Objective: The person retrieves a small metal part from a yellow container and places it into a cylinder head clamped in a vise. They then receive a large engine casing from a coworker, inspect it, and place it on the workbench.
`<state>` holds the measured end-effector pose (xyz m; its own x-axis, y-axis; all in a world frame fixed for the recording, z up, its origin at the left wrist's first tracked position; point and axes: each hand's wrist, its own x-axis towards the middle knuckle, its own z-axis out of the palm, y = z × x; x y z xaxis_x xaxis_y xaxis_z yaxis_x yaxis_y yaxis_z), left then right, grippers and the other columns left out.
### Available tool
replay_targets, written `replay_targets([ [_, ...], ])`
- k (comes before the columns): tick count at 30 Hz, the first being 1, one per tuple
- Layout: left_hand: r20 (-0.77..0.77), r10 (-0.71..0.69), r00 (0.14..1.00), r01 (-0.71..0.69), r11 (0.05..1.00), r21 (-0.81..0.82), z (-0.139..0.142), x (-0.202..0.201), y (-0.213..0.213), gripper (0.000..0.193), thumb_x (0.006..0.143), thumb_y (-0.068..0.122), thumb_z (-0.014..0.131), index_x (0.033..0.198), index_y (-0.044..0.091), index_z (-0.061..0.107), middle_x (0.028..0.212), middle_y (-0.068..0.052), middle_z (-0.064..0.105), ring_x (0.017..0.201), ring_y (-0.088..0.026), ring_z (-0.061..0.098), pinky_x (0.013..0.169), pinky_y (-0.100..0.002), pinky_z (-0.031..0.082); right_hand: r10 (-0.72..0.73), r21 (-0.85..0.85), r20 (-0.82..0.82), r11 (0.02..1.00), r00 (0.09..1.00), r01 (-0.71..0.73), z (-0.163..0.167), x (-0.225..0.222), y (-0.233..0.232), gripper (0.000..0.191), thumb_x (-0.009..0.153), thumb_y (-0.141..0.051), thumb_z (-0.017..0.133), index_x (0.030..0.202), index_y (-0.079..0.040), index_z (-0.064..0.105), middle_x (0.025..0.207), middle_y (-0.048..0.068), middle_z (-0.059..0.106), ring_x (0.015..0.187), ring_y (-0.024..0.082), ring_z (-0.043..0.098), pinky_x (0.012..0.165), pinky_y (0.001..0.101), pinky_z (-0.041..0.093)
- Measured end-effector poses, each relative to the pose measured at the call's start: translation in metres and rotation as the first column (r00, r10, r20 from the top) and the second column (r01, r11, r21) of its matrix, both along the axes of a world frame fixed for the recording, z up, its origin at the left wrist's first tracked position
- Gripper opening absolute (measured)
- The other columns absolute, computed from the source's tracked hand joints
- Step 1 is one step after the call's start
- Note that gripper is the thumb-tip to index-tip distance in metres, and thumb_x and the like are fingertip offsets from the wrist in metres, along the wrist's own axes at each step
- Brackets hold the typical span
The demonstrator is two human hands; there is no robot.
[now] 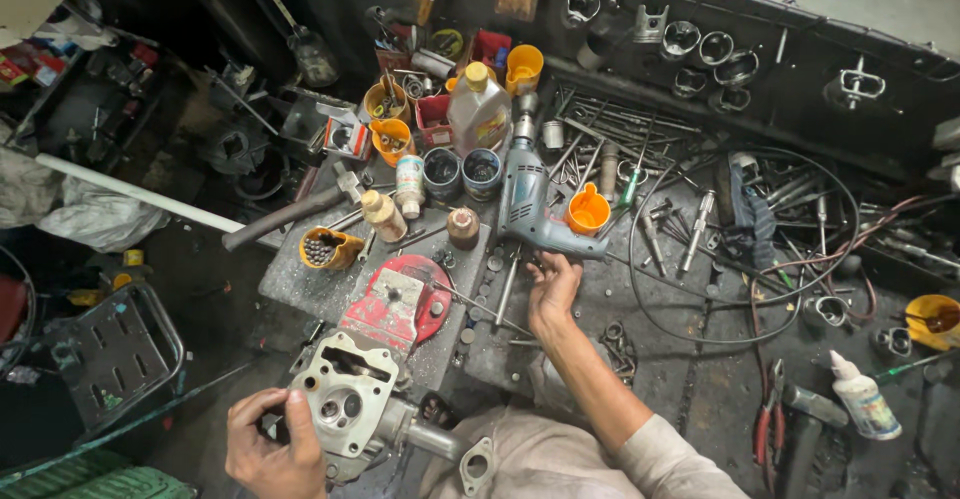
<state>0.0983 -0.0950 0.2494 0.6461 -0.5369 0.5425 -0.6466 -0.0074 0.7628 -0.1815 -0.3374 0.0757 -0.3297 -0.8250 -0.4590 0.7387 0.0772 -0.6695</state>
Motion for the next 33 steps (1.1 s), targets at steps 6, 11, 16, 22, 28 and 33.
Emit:
replay_targets([
  [6, -0.014, -0.015, 1.000, 0.015, 0.999, 0.045, 0.000, -0.001, 0.002, 0.016, 0.097, 0.007, 0.076, 0.099, -0.001, 0.062, 0.096, -0.012, 0.068, 0.086, -0.019, 0.067, 0.079, -0.027, 0.054, 0.053, -0.298, -0.076, 0.952, 0.996, -0.073, 0.032, -0.009, 0.008, 0.057, 0.087, 0.001, 0.064, 0.140, -0.007, 0.045, 0.124, 0.005, 0.057, 0.108, 0.018, 0.059, 0.096, 0.0397, 0.051],
  [11, -0.023, 0.012, 1.000, -0.010, 0.995, 0.097, -0.006, 0.000, 0.005, 0.017, 0.096, 0.008, 0.078, 0.102, 0.000, 0.063, 0.095, -0.012, 0.069, 0.082, -0.019, 0.067, 0.074, -0.027, 0.052, 0.105, -0.283, -0.097, 0.951, 0.990, -0.128, 0.052, -0.015, 0.000, 0.063, 0.084, 0.001, 0.063, 0.142, -0.014, 0.042, 0.126, 0.005, 0.055, 0.107, 0.017, 0.059, 0.097, 0.0416, 0.053],
  [16, -0.005, -0.013, 1.000, 0.013, 0.997, 0.071, -0.011, -0.002, 0.008, 0.017, 0.099, 0.008, 0.078, 0.101, 0.000, 0.063, 0.097, -0.011, 0.068, 0.087, -0.019, 0.067, 0.081, -0.028, 0.053, 0.204, -0.277, -0.183, 0.928, 0.962, -0.249, 0.065, -0.038, -0.005, 0.051, 0.087, -0.002, 0.067, 0.136, -0.007, 0.051, 0.127, 0.006, 0.061, 0.116, 0.018, 0.060, 0.103, 0.0347, 0.047],
  [22, -0.032, -0.017, 0.999, 0.020, 0.995, 0.093, -0.018, 0.001, 0.017, 0.016, 0.102, 0.007, 0.079, 0.104, -0.002, 0.065, 0.100, -0.012, 0.068, 0.087, -0.018, 0.066, 0.077, -0.026, 0.051, 0.247, -0.252, -0.242, 0.918, 0.938, -0.307, 0.072, -0.054, -0.011, 0.041, 0.090, -0.004, 0.072, 0.129, -0.002, 0.060, 0.124, 0.009, 0.065, 0.115, 0.021, 0.061, 0.102, 0.0370, 0.045],
  [28, -0.112, -0.078, 0.991, 0.079, 0.997, 0.003, -0.036, 0.002, 0.023, 0.017, 0.107, 0.000, 0.076, 0.105, -0.005, 0.060, 0.105, -0.013, 0.065, 0.092, -0.017, 0.063, 0.088, -0.026, 0.055, 0.225, -0.167, -0.486, 0.925, 0.845, -0.342, 0.066, -0.052, -0.002, 0.050, 0.087, -0.006, 0.073, 0.135, -0.004, 0.058, 0.127, 0.009, 0.066, 0.118, 0.019, 0.061, 0.108, 0.0337, 0.044],
  [33, -0.095, -0.048, 0.994, 0.051, 0.998, 0.037, -0.037, -0.001, 0.021, 0.017, 0.106, -0.002, 0.076, 0.104, -0.005, 0.060, 0.107, -0.015, 0.068, 0.091, -0.018, 0.063, 0.085, -0.027, 0.054, 0.164, -0.236, -0.595, 0.900, 0.786, -0.366, 0.054, -0.052, 0.001, 0.063, 0.083, -0.001, 0.080, 0.138, -0.002, 0.049, 0.130, 0.010, 0.061, 0.120, 0.018, 0.061, 0.108, 0.0334, 0.048],
])
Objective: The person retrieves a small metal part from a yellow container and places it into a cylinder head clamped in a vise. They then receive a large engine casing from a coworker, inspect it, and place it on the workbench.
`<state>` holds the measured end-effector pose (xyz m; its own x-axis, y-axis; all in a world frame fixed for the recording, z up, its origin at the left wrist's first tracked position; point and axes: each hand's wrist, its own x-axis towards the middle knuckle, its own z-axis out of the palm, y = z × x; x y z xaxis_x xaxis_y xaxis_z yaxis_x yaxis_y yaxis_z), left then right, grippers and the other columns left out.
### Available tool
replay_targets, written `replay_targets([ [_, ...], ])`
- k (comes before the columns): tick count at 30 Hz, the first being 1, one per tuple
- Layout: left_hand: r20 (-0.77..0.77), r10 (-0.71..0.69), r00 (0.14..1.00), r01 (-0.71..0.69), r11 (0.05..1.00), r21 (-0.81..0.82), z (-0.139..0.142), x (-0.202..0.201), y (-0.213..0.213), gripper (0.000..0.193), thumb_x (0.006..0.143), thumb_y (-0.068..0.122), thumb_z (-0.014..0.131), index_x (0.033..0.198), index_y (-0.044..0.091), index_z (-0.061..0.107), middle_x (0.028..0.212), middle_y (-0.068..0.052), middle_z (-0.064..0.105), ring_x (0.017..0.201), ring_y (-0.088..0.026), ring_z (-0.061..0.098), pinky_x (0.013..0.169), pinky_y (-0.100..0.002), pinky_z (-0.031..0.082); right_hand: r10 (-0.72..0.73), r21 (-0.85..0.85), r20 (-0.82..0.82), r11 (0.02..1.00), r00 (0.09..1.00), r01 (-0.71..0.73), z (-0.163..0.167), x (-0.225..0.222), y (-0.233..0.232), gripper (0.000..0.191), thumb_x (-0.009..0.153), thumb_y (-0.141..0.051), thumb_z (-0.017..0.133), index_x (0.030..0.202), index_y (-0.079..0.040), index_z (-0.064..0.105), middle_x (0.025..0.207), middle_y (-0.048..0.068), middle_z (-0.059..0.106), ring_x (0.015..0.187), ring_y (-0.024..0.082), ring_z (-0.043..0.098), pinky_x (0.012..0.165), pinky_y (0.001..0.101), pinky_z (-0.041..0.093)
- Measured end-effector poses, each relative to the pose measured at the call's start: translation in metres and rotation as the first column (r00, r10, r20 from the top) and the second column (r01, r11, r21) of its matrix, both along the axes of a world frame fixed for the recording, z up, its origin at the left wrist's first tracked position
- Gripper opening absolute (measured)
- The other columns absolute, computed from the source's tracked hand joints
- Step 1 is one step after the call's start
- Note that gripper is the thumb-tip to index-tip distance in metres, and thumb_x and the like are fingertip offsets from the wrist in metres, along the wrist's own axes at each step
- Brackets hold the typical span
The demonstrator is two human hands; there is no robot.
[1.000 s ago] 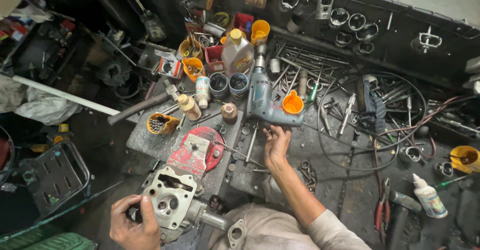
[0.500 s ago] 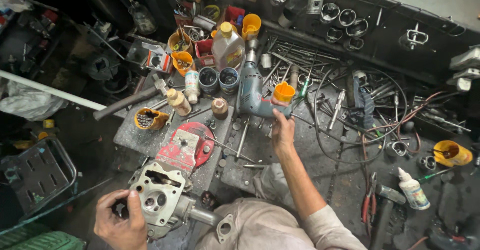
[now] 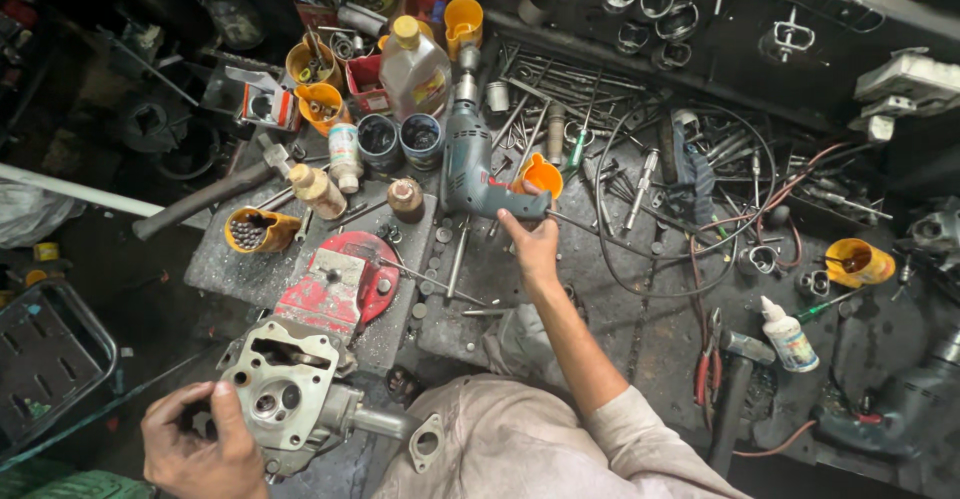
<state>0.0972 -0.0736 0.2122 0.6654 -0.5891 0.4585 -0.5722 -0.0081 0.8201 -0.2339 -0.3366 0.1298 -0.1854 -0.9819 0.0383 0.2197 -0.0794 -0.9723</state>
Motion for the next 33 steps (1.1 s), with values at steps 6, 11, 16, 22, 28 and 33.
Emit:
replay_targets([
  [6, 0.044, 0.017, 0.999, -0.018, 1.000, 0.021, 0.013, -0.006, -0.003, 0.017, 0.105, -0.001, 0.077, 0.105, -0.004, 0.060, 0.107, -0.013, 0.068, 0.093, -0.016, 0.067, 0.082, -0.025, 0.054, -0.030, -0.156, -0.321, 0.987, 0.947, -0.022, -0.003, -0.015, 0.000, 0.076, 0.079, 0.000, 0.088, 0.139, -0.002, 0.040, 0.128, 0.009, 0.051, 0.116, 0.020, 0.060, 0.101, 0.0332, 0.053],
  [11, 0.035, 0.008, 0.999, -0.008, 1.000, 0.013, 0.015, -0.006, -0.005, 0.015, 0.106, -0.001, 0.076, 0.105, -0.003, 0.061, 0.109, -0.012, 0.068, 0.092, -0.016, 0.064, 0.083, -0.025, 0.054, 0.044, -0.108, -0.386, 0.990, 0.921, -0.093, -0.010, -0.038, 0.000, 0.065, 0.078, 0.000, 0.083, 0.135, -0.005, 0.051, 0.136, 0.005, 0.046, 0.116, 0.020, 0.065, 0.098, 0.0324, 0.059],
  [16, 0.071, 0.004, 0.997, -0.006, 1.000, 0.024, 0.014, -0.005, -0.006, 0.016, 0.106, 0.000, 0.076, 0.106, -0.003, 0.061, 0.108, -0.013, 0.068, 0.093, -0.017, 0.064, 0.085, -0.026, 0.054, -0.154, -0.223, -0.567, 0.974, 0.809, 0.029, -0.033, -0.060, -0.001, 0.032, 0.080, 0.002, 0.084, 0.109, 0.000, 0.072, 0.121, 0.008, 0.064, 0.109, 0.021, 0.067, 0.093, 0.0333, 0.055],
  [22, 0.096, 0.013, 0.995, -0.018, 0.998, 0.057, 0.014, -0.005, -0.005, 0.018, 0.107, 0.002, 0.077, 0.106, -0.004, 0.061, 0.108, -0.013, 0.068, 0.094, -0.018, 0.065, 0.085, -0.026, 0.054, -0.221, -0.060, -0.635, 0.970, 0.740, 0.237, -0.036, -0.082, 0.019, 0.018, 0.079, 0.012, 0.061, 0.085, 0.001, 0.074, 0.099, 0.008, 0.075, 0.092, 0.018, 0.071, 0.084, 0.0296, 0.055],
  [28, -0.047, -0.013, 0.999, 0.013, 1.000, -0.009, 0.006, -0.003, -0.003, 0.017, 0.104, 0.000, 0.076, 0.107, -0.006, 0.060, 0.107, -0.015, 0.065, 0.092, -0.018, 0.062, 0.083, -0.027, 0.052, -0.177, -0.049, -0.763, 0.975, 0.621, 0.216, 0.001, -0.078, 0.047, 0.016, 0.084, 0.009, 0.063, 0.087, -0.002, 0.074, 0.094, 0.007, 0.078, 0.076, 0.013, 0.070, 0.073, 0.0282, 0.055],
  [33, 0.085, -0.036, 0.996, 0.033, 0.999, 0.040, -0.001, 0.003, 0.005, 0.016, 0.107, -0.003, 0.072, 0.103, -0.006, 0.057, 0.105, -0.015, 0.063, 0.095, -0.019, 0.062, 0.087, -0.027, 0.050, -0.238, -0.183, -0.549, 0.970, 0.801, 0.163, 0.032, -0.082, 0.052, 0.020, 0.087, 0.010, 0.058, 0.094, -0.002, 0.073, 0.100, 0.007, 0.077, 0.088, 0.010, 0.070, 0.080, 0.0254, 0.055],
])
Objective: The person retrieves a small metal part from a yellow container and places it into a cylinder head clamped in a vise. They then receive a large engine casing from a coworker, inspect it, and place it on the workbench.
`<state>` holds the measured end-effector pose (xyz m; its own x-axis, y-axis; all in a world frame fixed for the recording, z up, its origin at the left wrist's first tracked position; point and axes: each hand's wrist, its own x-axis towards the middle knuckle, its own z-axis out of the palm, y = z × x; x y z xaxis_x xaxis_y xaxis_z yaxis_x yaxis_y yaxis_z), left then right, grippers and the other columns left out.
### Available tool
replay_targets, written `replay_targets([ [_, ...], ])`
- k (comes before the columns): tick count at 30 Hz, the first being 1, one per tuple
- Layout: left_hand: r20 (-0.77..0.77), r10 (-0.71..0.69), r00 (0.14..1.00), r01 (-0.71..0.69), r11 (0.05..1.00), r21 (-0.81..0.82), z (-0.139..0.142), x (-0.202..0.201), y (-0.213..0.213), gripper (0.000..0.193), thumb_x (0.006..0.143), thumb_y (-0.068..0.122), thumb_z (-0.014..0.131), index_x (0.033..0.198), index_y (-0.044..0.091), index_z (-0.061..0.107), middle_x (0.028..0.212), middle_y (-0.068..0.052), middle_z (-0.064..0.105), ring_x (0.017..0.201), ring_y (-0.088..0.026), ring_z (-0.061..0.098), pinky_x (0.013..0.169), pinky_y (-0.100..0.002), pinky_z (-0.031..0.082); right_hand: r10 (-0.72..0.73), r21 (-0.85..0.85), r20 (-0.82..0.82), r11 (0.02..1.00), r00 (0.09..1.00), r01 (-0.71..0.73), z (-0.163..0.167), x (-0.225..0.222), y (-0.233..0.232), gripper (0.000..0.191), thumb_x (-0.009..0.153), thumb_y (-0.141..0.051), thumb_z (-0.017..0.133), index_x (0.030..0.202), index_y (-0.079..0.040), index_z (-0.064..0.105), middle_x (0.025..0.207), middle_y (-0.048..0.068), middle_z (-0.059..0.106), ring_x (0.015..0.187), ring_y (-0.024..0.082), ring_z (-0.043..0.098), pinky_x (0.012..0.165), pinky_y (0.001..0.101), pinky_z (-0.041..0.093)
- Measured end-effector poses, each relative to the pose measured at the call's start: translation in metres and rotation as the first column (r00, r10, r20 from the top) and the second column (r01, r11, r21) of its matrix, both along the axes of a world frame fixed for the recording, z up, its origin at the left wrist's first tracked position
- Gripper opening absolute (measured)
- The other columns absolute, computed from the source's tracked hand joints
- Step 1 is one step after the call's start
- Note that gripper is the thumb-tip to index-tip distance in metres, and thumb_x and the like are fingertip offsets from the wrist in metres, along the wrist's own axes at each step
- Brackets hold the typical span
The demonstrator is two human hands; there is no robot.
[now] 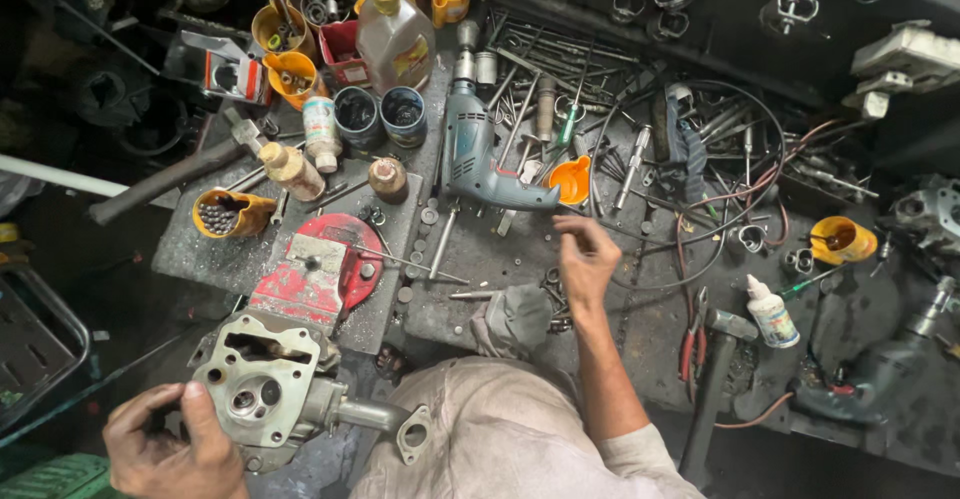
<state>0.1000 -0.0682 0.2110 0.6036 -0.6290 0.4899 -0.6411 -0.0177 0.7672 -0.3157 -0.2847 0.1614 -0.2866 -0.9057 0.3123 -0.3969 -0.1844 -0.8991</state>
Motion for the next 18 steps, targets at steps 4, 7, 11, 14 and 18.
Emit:
replay_targets([
  [4, 0.006, 0.003, 1.000, -0.003, 1.000, -0.003, -0.005, 0.001, 0.001, 0.015, 0.106, -0.003, 0.071, 0.104, -0.005, 0.057, 0.105, -0.015, 0.062, 0.095, -0.020, 0.062, 0.086, -0.027, 0.050, -0.040, -0.011, 0.093, 0.999, 0.995, 0.041, 0.024, -0.016, -0.017, 0.023, 0.095, 0.010, 0.057, 0.105, -0.004, 0.073, 0.102, 0.010, 0.077, 0.093, 0.015, 0.071, 0.085, 0.0271, 0.057],
  [7, -0.020, 0.011, 1.000, -0.011, 1.000, 0.014, -0.003, 0.000, 0.002, 0.015, 0.105, -0.003, 0.071, 0.104, -0.005, 0.056, 0.105, -0.015, 0.062, 0.095, -0.020, 0.062, 0.084, -0.027, 0.050, 0.005, 0.018, -0.392, 1.000, 0.920, 0.002, 0.046, -0.032, -0.044, 0.047, 0.084, 0.011, 0.059, 0.126, -0.008, 0.067, 0.123, 0.010, 0.072, 0.116, 0.025, 0.069, 0.102, 0.0378, 0.054],
  [11, -0.067, -0.017, 0.998, 0.014, 0.999, -0.043, 0.003, -0.003, -0.003, 0.016, 0.106, -0.002, 0.073, 0.105, -0.005, 0.057, 0.106, -0.014, 0.062, 0.095, -0.019, 0.062, 0.087, -0.028, 0.052, 0.448, 0.351, -0.742, 0.893, 0.499, -0.281, 0.063, -0.040, -0.082, 0.083, 0.061, 0.008, 0.068, 0.139, -0.018, 0.060, 0.152, 0.009, 0.052, 0.140, 0.039, 0.041, 0.116, 0.0528, 0.034],
  [14, -0.137, -0.034, 0.990, 0.021, 0.995, -0.093, 0.008, -0.004, -0.007, 0.018, 0.107, 0.000, 0.075, 0.107, -0.005, 0.058, 0.107, -0.013, 0.062, 0.095, -0.018, 0.062, 0.088, -0.028, 0.055, 0.560, 0.512, -0.775, 0.828, 0.293, -0.228, 0.058, -0.035, -0.101, 0.097, 0.055, -0.001, 0.078, 0.146, -0.024, 0.053, 0.157, 0.010, 0.039, 0.144, 0.043, 0.029, 0.116, 0.0589, 0.022],
  [18, -0.029, 0.013, 0.999, -0.015, 0.999, -0.046, 0.017, -0.004, -0.008, 0.016, 0.107, -0.001, 0.075, 0.105, -0.005, 0.059, 0.108, -0.015, 0.065, 0.094, -0.020, 0.061, 0.086, -0.029, 0.051, 0.642, 0.608, -0.747, 0.765, 0.173, -0.212, 0.051, -0.036, -0.124, 0.089, 0.056, -0.013, 0.091, 0.137, -0.028, 0.057, 0.152, 0.009, 0.043, 0.142, 0.041, 0.034, 0.115, 0.0584, 0.027],
])
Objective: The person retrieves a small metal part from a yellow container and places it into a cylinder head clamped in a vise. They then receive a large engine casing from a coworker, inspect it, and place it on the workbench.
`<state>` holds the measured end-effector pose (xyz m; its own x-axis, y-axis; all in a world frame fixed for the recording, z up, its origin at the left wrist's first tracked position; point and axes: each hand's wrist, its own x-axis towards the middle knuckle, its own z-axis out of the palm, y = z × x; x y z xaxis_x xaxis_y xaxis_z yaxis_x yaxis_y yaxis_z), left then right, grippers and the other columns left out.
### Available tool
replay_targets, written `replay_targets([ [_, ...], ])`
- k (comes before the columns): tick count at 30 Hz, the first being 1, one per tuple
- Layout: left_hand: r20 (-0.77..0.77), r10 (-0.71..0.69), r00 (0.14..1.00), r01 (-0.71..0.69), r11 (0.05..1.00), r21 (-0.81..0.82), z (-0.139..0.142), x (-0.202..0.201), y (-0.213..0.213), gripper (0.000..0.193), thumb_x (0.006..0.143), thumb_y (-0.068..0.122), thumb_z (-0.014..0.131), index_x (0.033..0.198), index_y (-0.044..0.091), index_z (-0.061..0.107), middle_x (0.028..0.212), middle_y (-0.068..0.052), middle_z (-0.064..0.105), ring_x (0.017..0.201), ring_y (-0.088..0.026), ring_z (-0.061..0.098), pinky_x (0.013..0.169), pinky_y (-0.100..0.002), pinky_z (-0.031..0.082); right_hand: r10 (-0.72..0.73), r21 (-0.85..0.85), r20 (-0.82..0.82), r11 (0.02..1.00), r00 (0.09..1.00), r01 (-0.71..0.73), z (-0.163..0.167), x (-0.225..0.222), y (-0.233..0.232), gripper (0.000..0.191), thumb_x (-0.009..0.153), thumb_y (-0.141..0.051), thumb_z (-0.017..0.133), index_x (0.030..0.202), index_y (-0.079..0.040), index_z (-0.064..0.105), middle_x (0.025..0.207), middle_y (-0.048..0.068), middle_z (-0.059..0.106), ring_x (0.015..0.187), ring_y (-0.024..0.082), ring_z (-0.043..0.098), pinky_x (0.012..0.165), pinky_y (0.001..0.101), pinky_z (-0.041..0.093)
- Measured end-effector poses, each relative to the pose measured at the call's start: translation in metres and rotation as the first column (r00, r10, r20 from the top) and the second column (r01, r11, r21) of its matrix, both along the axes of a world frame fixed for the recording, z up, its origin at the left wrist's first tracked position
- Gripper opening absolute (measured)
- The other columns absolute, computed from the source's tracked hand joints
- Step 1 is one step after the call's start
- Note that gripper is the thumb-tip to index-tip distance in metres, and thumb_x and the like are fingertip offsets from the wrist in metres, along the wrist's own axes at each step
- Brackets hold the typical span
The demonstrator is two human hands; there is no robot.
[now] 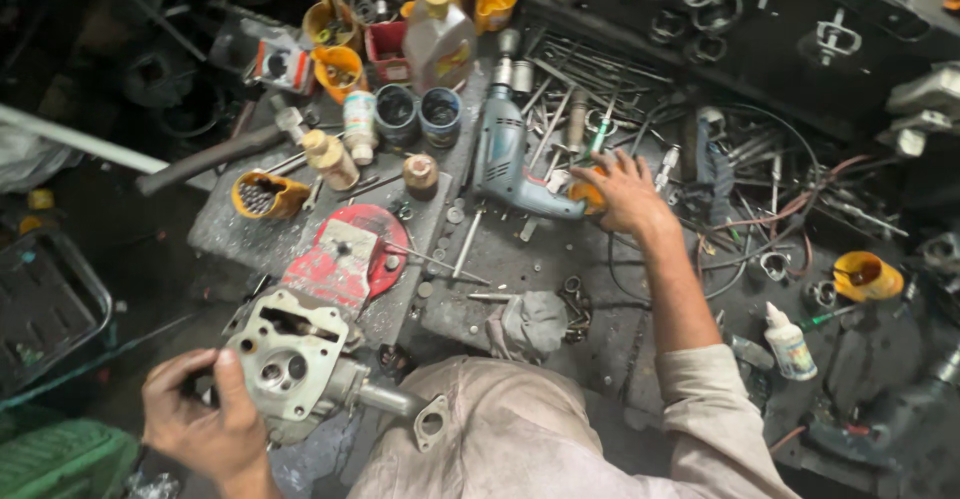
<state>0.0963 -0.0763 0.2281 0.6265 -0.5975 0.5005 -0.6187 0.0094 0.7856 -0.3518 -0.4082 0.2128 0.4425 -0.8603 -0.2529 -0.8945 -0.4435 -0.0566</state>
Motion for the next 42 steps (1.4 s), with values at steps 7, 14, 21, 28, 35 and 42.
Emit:
replay_targets([
  [7, 0.093, 0.021, 0.995, -0.023, 1.000, 0.014, 0.023, 0.001, -0.010, 0.013, 0.101, 0.003, 0.075, 0.102, -0.002, 0.063, 0.100, -0.014, 0.068, 0.092, -0.024, 0.067, 0.086, -0.032, 0.054, 0.025, -0.178, 0.874, 0.946, 0.485, 0.271, 0.040, -0.011, 0.015, 0.077, 0.083, -0.007, 0.090, 0.146, -0.010, 0.047, 0.141, 0.011, 0.060, 0.130, 0.028, 0.061, 0.107, 0.0408, 0.053],
  [14, 0.096, 0.015, 0.995, -0.017, 1.000, 0.024, 0.041, -0.002, -0.014, 0.015, 0.099, 0.004, 0.075, 0.106, 0.001, 0.062, 0.097, -0.014, 0.068, 0.086, -0.025, 0.068, 0.080, -0.031, 0.054, -0.050, 0.101, 0.976, 0.966, 0.211, -0.239, 0.094, 0.062, 0.117, 0.086, 0.072, -0.002, 0.089, 0.145, -0.015, 0.045, 0.143, 0.012, 0.057, 0.136, 0.026, 0.058, 0.112, 0.0448, 0.053],
  [21, 0.083, -0.029, 0.996, 0.032, 0.999, -0.034, 0.063, -0.021, -0.007, 0.015, 0.097, 0.003, 0.073, 0.105, 0.005, 0.061, 0.099, -0.012, 0.067, 0.086, -0.023, 0.069, 0.079, -0.032, 0.056, 0.318, -0.124, 0.927, 0.761, 0.199, -0.637, 0.118, 0.129, 0.159, 0.078, 0.075, -0.007, 0.095, 0.136, -0.016, 0.047, 0.140, 0.012, 0.057, 0.133, 0.034, 0.058, 0.114, 0.0514, 0.049],
  [28, -0.164, -0.855, 0.491, 0.852, 0.511, -0.112, 0.092, -0.079, -0.011, 0.102, 0.067, 0.023, 0.096, 0.151, 0.010, 0.039, 0.152, -0.019, 0.049, 0.144, -0.038, 0.051, 0.120, -0.047, 0.045, 0.398, -0.321, 0.917, 0.673, -0.040, -0.666, 0.113, 0.156, 0.194, 0.076, 0.074, -0.006, 0.096, 0.130, -0.017, 0.046, 0.137, 0.015, 0.053, 0.136, 0.036, 0.055, 0.122, 0.0598, 0.043],
  [35, -0.126, -0.745, 0.654, 0.754, 0.656, 0.031, 0.075, -0.095, -0.010, 0.102, 0.067, 0.007, 0.091, 0.154, 0.005, 0.038, 0.149, -0.018, 0.054, 0.142, -0.038, 0.053, 0.121, -0.046, 0.045, 0.418, -0.381, 0.895, 0.898, 0.156, -0.221, 0.094, 0.152, 0.233, 0.082, 0.069, -0.048, 0.091, 0.127, -0.017, 0.042, 0.129, 0.009, 0.060, 0.137, 0.031, 0.054, 0.122, 0.0588, 0.040],
  [42, 0.007, -0.708, 0.706, 0.708, 0.706, 0.027, 0.066, -0.108, -0.017, 0.088, 0.070, 0.013, 0.087, 0.148, 0.007, 0.046, 0.145, -0.015, 0.053, 0.138, -0.037, 0.055, 0.118, -0.047, 0.046, 0.415, -0.435, 0.726, 0.895, 0.549, -0.102, 0.111, 0.142, 0.266, 0.080, 0.070, -0.057, 0.085, 0.123, -0.013, 0.044, 0.129, 0.002, 0.067, 0.142, 0.034, 0.045, 0.124, 0.0654, 0.019],
])
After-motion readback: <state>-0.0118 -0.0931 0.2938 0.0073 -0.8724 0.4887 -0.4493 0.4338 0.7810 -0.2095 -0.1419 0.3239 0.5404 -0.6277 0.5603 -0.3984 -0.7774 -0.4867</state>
